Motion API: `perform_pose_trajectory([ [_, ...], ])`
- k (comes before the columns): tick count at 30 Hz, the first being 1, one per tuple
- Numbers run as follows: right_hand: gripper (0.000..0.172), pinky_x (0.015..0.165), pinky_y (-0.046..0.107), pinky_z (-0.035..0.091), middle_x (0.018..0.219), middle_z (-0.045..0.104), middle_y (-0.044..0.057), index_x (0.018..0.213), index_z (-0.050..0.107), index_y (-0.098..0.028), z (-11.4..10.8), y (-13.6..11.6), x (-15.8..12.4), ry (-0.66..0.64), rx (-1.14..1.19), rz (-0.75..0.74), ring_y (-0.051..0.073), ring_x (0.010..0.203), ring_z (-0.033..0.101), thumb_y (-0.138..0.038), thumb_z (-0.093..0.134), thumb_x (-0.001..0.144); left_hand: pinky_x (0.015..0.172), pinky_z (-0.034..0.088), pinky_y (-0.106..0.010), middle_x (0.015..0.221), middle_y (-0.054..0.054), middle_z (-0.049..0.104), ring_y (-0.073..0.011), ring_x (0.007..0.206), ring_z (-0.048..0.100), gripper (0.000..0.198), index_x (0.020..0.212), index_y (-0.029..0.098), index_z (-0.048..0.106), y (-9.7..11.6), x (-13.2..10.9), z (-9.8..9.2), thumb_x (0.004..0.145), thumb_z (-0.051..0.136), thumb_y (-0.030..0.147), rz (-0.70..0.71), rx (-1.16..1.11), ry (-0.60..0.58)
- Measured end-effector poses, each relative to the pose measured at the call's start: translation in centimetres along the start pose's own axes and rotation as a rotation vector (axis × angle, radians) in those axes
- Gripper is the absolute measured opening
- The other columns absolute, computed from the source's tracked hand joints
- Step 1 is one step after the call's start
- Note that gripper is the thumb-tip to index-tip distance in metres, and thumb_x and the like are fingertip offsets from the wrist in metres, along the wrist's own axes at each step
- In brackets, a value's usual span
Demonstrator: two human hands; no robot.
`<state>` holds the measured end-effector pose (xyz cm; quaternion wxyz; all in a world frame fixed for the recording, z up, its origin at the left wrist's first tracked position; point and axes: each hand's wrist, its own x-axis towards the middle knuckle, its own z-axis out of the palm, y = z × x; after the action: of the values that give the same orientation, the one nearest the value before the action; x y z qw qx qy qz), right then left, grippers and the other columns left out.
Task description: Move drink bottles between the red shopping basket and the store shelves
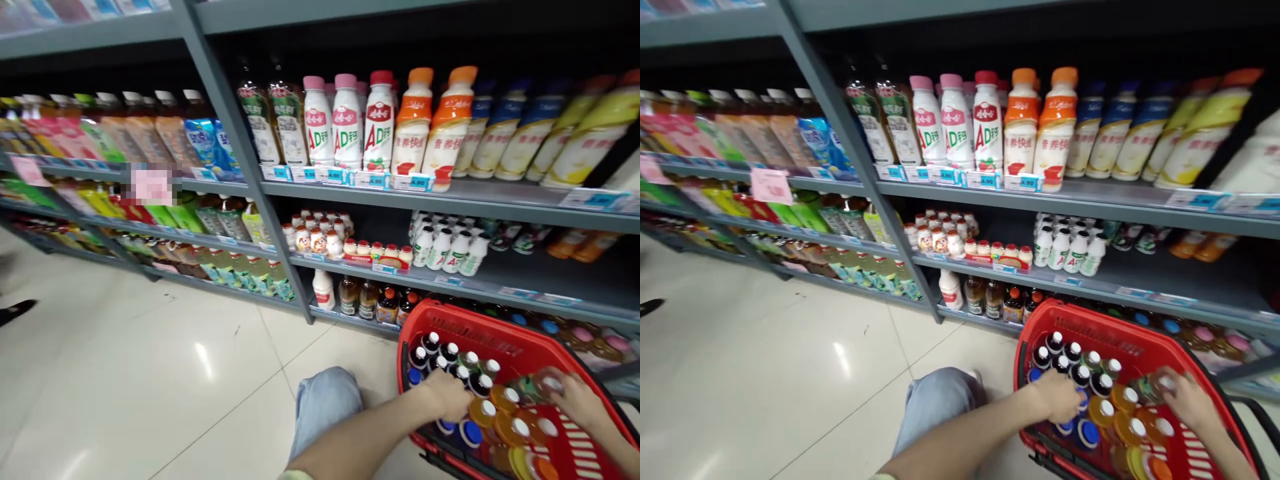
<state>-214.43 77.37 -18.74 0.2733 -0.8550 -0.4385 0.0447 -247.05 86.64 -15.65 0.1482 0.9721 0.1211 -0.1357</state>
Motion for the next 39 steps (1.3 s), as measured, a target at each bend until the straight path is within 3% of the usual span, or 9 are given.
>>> perform_pose_trajectory([
  [4,0.045,0.065,0.052,0.052,0.063,0.063,0.006,0.079,0.058,-0.028,-2.7,-2.1,0.2,0.018,0.026,0.028,0.038,0.061,0.066,-0.061,0.06,0.049,0.08,0.059,-0.048,0.121,-0.02,0.069,-0.0359,0.109,0.069,0.044,0.13,0.011,0.057,0.4,-1.2,-2.2,0.093,0.046,0.032,-0.08,-0.117,0.169],
  [10,0.052,0.076,0.048,0.054,0.066,0.064,0.001,0.086,0.06,-0.025,-5.5,-11.2,-3.0,0.321,0.215,0.121,0.03,0.068,0.068,-0.06,0.073,0.049,0.101,0.053,-0.05,0.137,-0.02,0.055,-0.0374,0.126,0.057,0.065,0.147,0.013,0.042,0.5,-1.4,-3.0,0.088,0.057,0.035,-0.12,-0.345,0.357],
  [16,0.052,0.041,0.025,0.044,0.063,0.06,-0.003,0.082,0.062,-0.021,-6.4,-16.9,-6.1,0.366,0.881,0.096,0.014,0.044,0.055,-0.041,0.092,0.045,0.113,0.044,-0.051,0.152,-0.021,0.038,-0.0387,0.137,0.045,0.106,0.157,0.017,0.027,-0.7,-0.6,-1.7,0.068,0.083,0.03,-0.212,-0.654,0.551],
  [21,0.052,0.033,0.018,0.035,0.051,0.05,-0.009,0.071,0.056,-0.019,-6.5,-18.2,-6.7,0.332,1.326,0.191,0.005,0.037,0.041,-0.031,0.097,0.041,0.105,0.049,-0.044,0.129,-0.012,0.06,-0.0288,0.118,0.06,0.077,0.134,0.018,0.053,-0.6,-1.0,-1.6,0.062,0.08,0.019,-0.229,-0.791,0.702],
  [25,0.048,0.034,0.016,0.025,0.057,0.056,-0.008,0.08,0.064,-0.017,-5.4,-18.1,-6.3,0.416,1.385,0.292,0.002,0.039,0.036,-0.036,0.096,0.05,0.097,0.053,-0.041,0.116,-0.009,0.069,-0.0282,0.107,0.065,0.067,0.122,0.018,0.062,1.5,-2.6,-2.3,0.057,0.08,0.021,-0.262,-0.792,0.712],
  [28,0.044,0.048,0.018,0.041,0.07,0.067,-0.001,0.084,0.07,-0.015,-4.2,-17.9,-6.3,0.458,1.358,0.285,0.005,0.052,0.052,-0.042,0.093,0.058,0.09,0.054,-0.036,0.11,-0.007,0.073,-0.0252,0.099,0.069,0.06,0.117,0.018,0.064,2.8,-4.2,-2.6,0.06,0.08,0.027,-0.25,-0.855,0.643],
  [31,0.043,0.065,0.024,0.053,0.088,0.075,0.004,0.092,0.073,-0.017,-3.0,-18.8,-6.8,0.362,1.411,0.297,0.013,0.071,0.065,-0.047,0.089,0.066,0.079,0.054,-0.031,0.099,-0.004,0.076,-0.0206,0.086,0.069,0.049,0.109,0.017,0.066,3.1,-5.3,-2.5,0.064,0.079,0.029,-0.245,-0.932,0.568],
  [36,0.049,0.063,0.03,0.056,0.101,0.077,0.007,0.106,0.07,-0.019,-1.6,-21.1,-7.7,-0.093,1.66,0.418,0.019,0.075,0.07,-0.059,0.077,0.077,0.075,0.054,-0.032,0.092,-0.007,0.074,-0.021,0.079,0.067,0.052,0.105,0.011,0.067,2.9,-5.8,-1.7,0.065,0.082,0.04,-0.176,-1.253,0.462],
  [39,0.046,0.063,0.03,0.056,0.094,0.077,0.005,0.102,0.068,-0.019,-1.0,-21.3,-7.6,-0.168,1.756,0.505,0.019,0.073,0.071,-0.057,0.077,0.077,0.071,0.057,-0.037,0.09,-0.009,0.073,-0.0218,0.072,0.067,0.063,0.11,0.011,0.066,3.6,-5.7,-1.2,0.073,0.077,0.059,-0.177,-1.518,0.37],
])
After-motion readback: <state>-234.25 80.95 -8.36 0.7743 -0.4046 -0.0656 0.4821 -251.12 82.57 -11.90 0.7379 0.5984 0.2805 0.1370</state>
